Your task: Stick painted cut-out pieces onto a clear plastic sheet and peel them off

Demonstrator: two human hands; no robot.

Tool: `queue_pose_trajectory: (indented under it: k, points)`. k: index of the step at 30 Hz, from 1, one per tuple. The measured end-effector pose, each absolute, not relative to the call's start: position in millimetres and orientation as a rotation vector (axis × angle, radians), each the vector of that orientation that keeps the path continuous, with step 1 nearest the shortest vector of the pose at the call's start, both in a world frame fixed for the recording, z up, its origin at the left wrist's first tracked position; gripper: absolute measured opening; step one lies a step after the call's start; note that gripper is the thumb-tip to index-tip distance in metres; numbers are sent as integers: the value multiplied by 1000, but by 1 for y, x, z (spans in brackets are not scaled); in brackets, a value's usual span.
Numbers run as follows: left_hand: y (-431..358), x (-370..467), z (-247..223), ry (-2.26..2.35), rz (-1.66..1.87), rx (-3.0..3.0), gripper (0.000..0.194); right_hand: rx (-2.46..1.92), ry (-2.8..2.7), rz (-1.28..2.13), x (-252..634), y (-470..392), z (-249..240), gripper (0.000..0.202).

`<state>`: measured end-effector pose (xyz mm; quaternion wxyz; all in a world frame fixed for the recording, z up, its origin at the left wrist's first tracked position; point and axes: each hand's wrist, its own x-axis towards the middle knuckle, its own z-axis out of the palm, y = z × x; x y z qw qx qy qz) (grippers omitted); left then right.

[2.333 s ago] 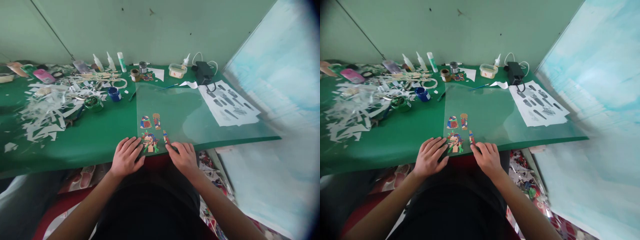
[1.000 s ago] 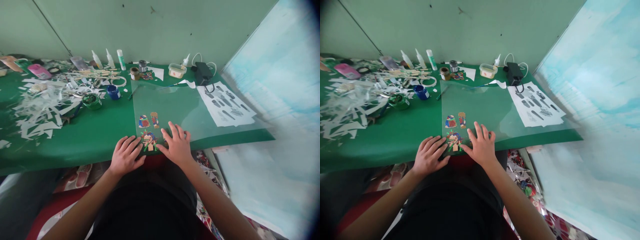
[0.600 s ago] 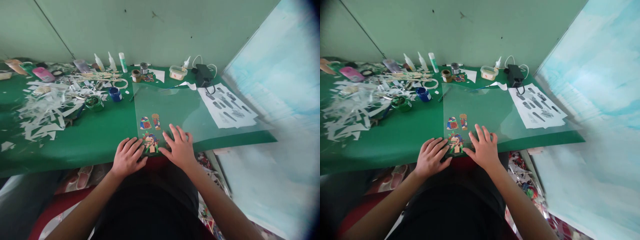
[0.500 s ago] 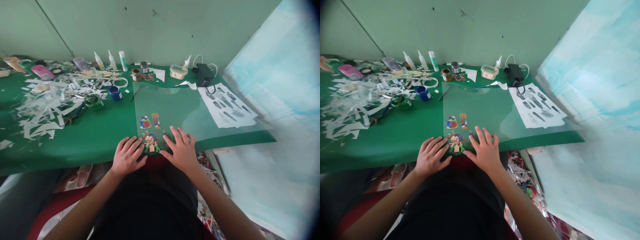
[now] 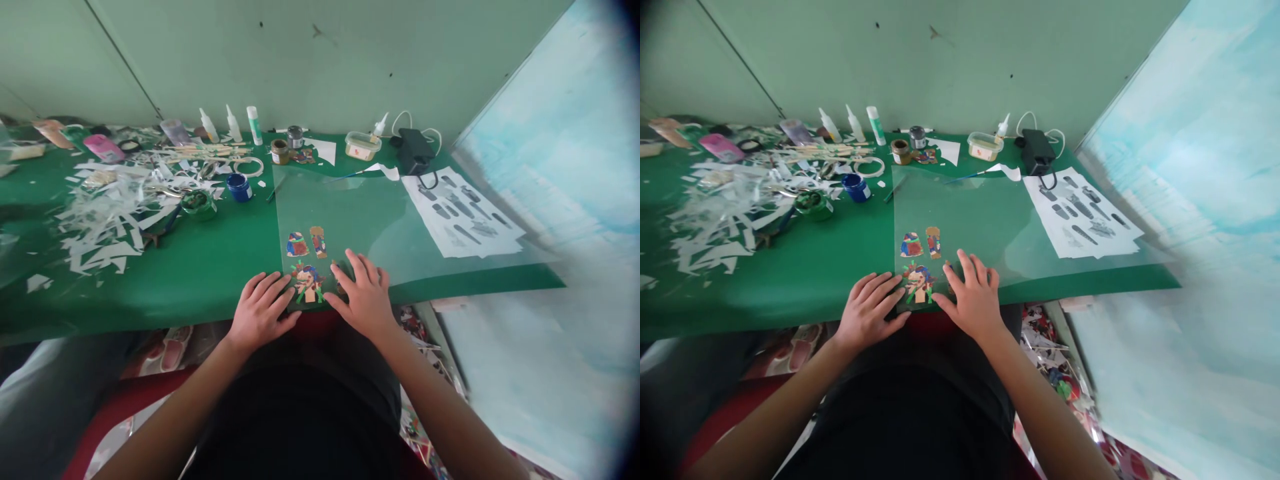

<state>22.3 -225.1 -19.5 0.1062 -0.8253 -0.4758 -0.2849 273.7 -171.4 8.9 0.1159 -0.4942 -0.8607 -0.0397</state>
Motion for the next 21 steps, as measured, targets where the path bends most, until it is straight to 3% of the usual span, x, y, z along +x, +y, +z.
queue_pose_trajectory:
  k: [7,13,21]
  points:
    - [-227,14,-23,-1398,-932,-2500,42,-1256,-2582,-105,297,-196,0,52]
    - [-227,9,-18,-1343,-1004,-2575,33,-1209,-2551,-131,302,-200,-5,35]
    - [-227,-2,-32,-1260,-1225,-2553,22,-1199,-2477,-126,297,-196,-10,33]
